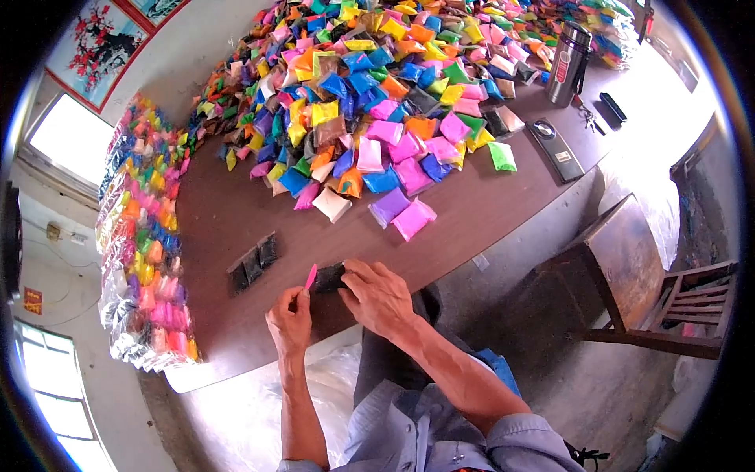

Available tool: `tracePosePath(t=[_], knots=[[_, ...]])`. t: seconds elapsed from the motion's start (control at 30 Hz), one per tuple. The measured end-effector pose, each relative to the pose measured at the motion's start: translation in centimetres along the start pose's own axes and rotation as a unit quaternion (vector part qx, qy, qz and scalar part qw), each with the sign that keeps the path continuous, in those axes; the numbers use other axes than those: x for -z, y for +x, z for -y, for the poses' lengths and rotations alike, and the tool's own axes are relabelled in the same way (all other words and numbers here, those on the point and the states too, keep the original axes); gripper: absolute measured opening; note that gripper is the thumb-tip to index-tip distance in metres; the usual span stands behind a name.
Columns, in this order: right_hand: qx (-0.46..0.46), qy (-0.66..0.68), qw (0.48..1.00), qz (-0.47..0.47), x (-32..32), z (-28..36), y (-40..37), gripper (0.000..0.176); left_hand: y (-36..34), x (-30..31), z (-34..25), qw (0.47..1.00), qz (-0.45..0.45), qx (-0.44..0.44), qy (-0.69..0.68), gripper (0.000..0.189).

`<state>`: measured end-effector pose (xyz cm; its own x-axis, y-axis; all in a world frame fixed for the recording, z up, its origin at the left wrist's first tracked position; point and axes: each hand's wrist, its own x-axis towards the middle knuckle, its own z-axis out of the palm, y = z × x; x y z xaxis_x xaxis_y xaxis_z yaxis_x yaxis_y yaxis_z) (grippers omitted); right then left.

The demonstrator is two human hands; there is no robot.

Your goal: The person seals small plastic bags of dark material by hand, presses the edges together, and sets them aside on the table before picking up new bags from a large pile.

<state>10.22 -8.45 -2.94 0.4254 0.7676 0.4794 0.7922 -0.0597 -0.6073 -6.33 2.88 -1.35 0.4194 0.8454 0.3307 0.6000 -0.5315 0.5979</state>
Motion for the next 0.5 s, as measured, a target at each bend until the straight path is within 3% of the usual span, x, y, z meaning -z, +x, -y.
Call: tracePosePath(t=[0.27, 0.33, 0.5], knots=[[0.012, -0.002, 1.000, -0.008, 0.0, -0.2, -0.1, 0.019, -0.7, 0.5, -2.4, 0.999, -0.005, -0.011, -0.032, 0.007], [0.009, -0.011, 1.000, 0.001, -0.2, -0.1, 0.0, 0.018, -1.3, 0.1, -2.8, 0.998, 0.021, -0.051, -0.025, 0.010], [0.013, -0.013, 1.000, -0.021, -0.2, 0.1, -0.1, 0.020, -1.3, 0.2, -0.7, 0.998, -0.032, -0.042, 0.037, 0.005]])
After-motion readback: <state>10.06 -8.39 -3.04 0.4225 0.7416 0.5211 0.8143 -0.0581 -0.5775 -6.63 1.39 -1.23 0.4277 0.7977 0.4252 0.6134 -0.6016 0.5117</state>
